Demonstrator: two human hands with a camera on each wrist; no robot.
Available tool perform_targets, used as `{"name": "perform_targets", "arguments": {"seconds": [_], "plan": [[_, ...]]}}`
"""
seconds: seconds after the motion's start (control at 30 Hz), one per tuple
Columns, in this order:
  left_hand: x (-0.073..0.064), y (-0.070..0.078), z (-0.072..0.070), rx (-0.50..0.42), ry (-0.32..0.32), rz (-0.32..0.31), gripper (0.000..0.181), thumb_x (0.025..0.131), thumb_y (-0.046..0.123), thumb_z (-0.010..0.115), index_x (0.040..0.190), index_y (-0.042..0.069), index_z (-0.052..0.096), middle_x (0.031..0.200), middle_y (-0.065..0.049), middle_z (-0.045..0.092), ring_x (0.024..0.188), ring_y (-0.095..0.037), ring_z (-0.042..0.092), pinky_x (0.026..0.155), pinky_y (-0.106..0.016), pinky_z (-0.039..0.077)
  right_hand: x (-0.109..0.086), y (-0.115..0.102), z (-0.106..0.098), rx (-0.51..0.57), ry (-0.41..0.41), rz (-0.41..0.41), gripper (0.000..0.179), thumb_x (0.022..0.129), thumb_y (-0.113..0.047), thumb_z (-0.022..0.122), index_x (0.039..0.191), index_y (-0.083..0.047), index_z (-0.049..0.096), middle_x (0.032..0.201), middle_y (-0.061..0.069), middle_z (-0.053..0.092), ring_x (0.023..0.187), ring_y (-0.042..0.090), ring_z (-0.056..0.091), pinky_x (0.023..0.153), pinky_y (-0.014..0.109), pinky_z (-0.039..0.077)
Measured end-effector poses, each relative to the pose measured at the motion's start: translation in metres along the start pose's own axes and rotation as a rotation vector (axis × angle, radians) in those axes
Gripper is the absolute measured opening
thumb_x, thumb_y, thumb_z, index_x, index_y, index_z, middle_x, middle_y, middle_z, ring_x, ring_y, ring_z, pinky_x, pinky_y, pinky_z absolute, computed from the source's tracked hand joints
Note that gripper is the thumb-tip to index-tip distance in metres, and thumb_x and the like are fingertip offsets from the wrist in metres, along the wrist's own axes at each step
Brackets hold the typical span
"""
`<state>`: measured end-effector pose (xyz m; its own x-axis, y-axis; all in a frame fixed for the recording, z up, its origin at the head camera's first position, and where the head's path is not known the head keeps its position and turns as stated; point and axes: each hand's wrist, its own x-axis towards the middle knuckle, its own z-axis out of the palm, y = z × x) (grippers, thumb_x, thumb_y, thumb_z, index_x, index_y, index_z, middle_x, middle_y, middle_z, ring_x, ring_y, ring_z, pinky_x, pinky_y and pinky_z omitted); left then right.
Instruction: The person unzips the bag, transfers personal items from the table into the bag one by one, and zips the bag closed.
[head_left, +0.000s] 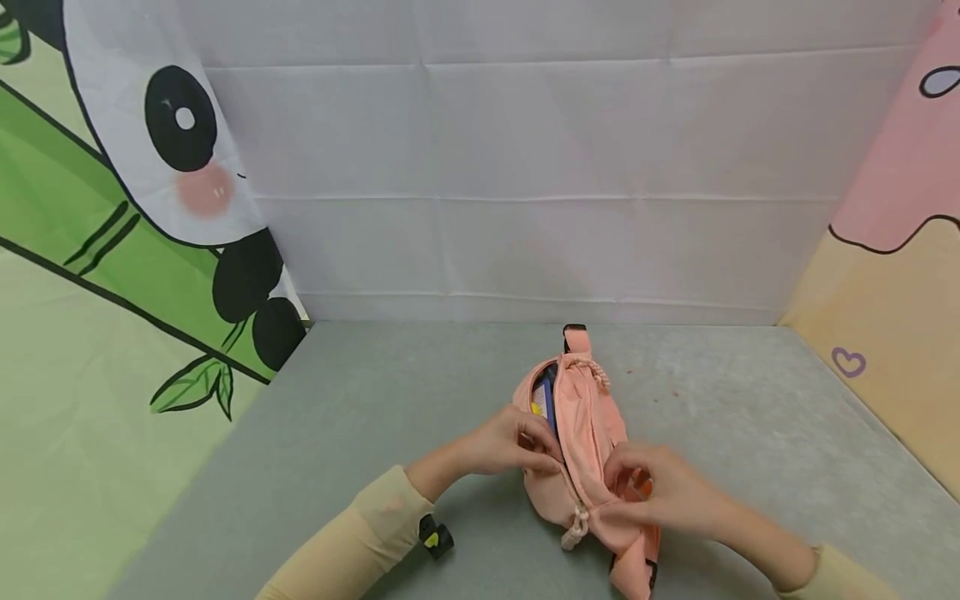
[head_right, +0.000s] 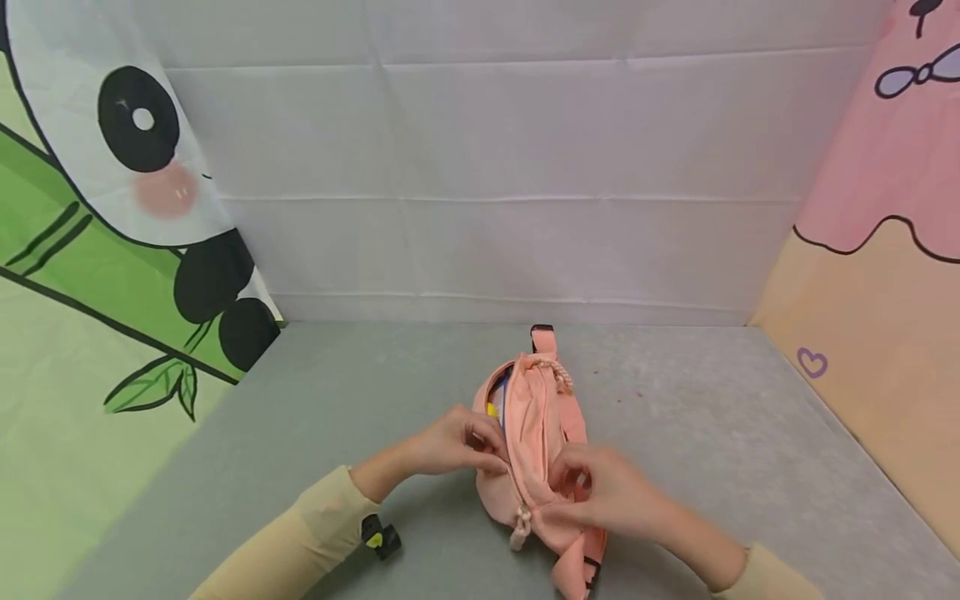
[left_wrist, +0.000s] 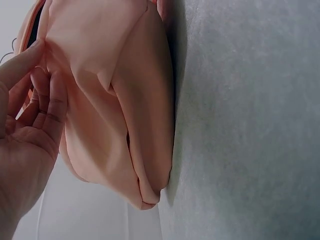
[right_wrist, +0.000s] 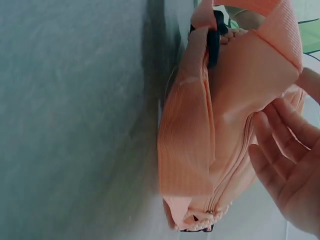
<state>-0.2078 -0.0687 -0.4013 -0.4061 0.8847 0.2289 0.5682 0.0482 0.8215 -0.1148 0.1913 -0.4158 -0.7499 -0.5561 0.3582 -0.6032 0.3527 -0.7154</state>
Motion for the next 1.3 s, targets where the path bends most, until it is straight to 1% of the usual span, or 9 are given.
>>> {"name": "perform_targets", "arguments": {"seconds": [0.2, 0.37, 0.53, 0.63, 0.7, 0.8, 0.87, 1.17, 1.3], "plan": [[0.003, -0.004, 0.002, 0.034, 0.020, -0.005, 0.004, 0.087, 0.002, 0.072, 0.088, 0.000, 0.075, 0.081, 0.000, 0.064, 0.065, -0.004, 0.052, 0.056, -0.022, 0.046, 0.002, 0.008, 0.004, 0.063, 0.020, -0.058, 0.012, 0.088, -0.015, 0.074, 0.082, -0.023, 0.068, 0.079, -0.010, 0.063, 0.066, 0.008, 0.054, 0.053, 0.025, 0.049], [0.005, -0.005, 0.004, 0.062, 0.050, -0.020, 0.003, 0.086, 0.003, 0.074, 0.088, 0.002, 0.073, 0.084, 0.000, 0.063, 0.071, -0.003, 0.056, 0.062, -0.023, 0.051, 0.003, 0.017, -0.001, 0.133, 0.009, -0.045, 0.011, 0.089, -0.012, 0.072, 0.083, -0.021, 0.070, 0.079, -0.007, 0.065, 0.068, 0.003, 0.055, 0.053, 0.027, 0.051], [0.003, 0.000, 0.010, 0.119, 0.104, 0.032, 0.009, 0.083, 0.002, 0.077, 0.085, 0.005, 0.068, 0.086, -0.003, 0.061, 0.075, -0.003, 0.060, 0.067, -0.024, 0.055, 0.006, 0.026, -0.008, 0.174, 0.002, -0.055, 0.011, 0.088, -0.009, 0.072, 0.083, -0.019, 0.071, 0.078, -0.005, 0.066, 0.066, 0.003, 0.055, 0.052, 0.027, 0.050], [0.003, 0.003, 0.017, 0.148, 0.078, 0.067, 0.006, 0.084, 0.005, 0.076, 0.085, 0.006, 0.071, 0.085, -0.003, 0.066, 0.077, -0.002, 0.063, 0.066, -0.024, 0.056, 0.009, 0.030, -0.013, 0.183, -0.003, -0.057, 0.011, 0.088, -0.009, 0.073, 0.082, -0.018, 0.071, 0.078, -0.005, 0.065, 0.066, 0.004, 0.055, 0.052, 0.027, 0.050], [0.006, 0.004, 0.022, 0.150, 0.046, 0.069, 0.003, 0.085, 0.006, 0.075, 0.088, 0.006, 0.074, 0.086, -0.003, 0.069, 0.078, 0.001, 0.063, 0.067, -0.023, 0.055, 0.010, 0.032, -0.016, 0.184, -0.005, -0.054, 0.011, 0.088, -0.009, 0.073, 0.082, -0.018, 0.071, 0.077, -0.006, 0.064, 0.065, 0.004, 0.055, 0.052, 0.027, 0.050], [0.012, 0.003, 0.029, 0.087, 0.022, 0.028, 0.007, 0.085, 0.005, 0.075, 0.092, 0.003, 0.076, 0.088, -0.005, 0.071, 0.080, 0.001, 0.063, 0.069, -0.023, 0.055, 0.013, 0.034, -0.020, 0.189, -0.012, -0.053, 0.011, 0.088, -0.009, 0.073, 0.081, -0.018, 0.071, 0.077, -0.005, 0.064, 0.065, 0.003, 0.054, 0.052, 0.027, 0.049], [0.016, 0.004, 0.031, 0.081, 0.023, -0.001, 0.008, 0.085, 0.005, 0.075, 0.092, 0.003, 0.077, 0.087, -0.004, 0.072, 0.079, 0.002, 0.063, 0.069, -0.023, 0.055, 0.014, 0.033, -0.022, 0.184, -0.013, -0.058, 0.011, 0.088, -0.008, 0.073, 0.081, -0.017, 0.071, 0.077, -0.005, 0.064, 0.065, 0.004, 0.054, 0.052, 0.026, 0.049], [0.031, 0.002, 0.041, 0.145, 0.076, -0.066, 0.007, 0.082, 0.012, 0.080, 0.081, 0.006, 0.076, 0.070, 0.004, 0.069, 0.062, 0.005, 0.059, 0.058, -0.020, 0.053, 0.017, 0.036, -0.030, 0.195, -0.047, -0.020, 0.010, 0.088, -0.012, 0.074, 0.080, -0.017, 0.072, 0.076, -0.005, 0.065, 0.065, 0.005, 0.056, 0.055, 0.028, 0.051], [0.035, 0.002, 0.044, 0.195, 0.112, -0.091, 0.010, 0.081, 0.014, 0.081, 0.076, 0.009, 0.074, 0.065, 0.008, 0.066, 0.056, 0.006, 0.056, 0.054, -0.018, 0.051, 0.018, 0.039, -0.033, 0.224, -0.061, -0.039, 0.010, 0.088, -0.011, 0.073, 0.080, -0.016, 0.072, 0.075, -0.004, 0.064, 0.064, 0.004, 0.054, 0.052, 0.027, 0.050]]}}
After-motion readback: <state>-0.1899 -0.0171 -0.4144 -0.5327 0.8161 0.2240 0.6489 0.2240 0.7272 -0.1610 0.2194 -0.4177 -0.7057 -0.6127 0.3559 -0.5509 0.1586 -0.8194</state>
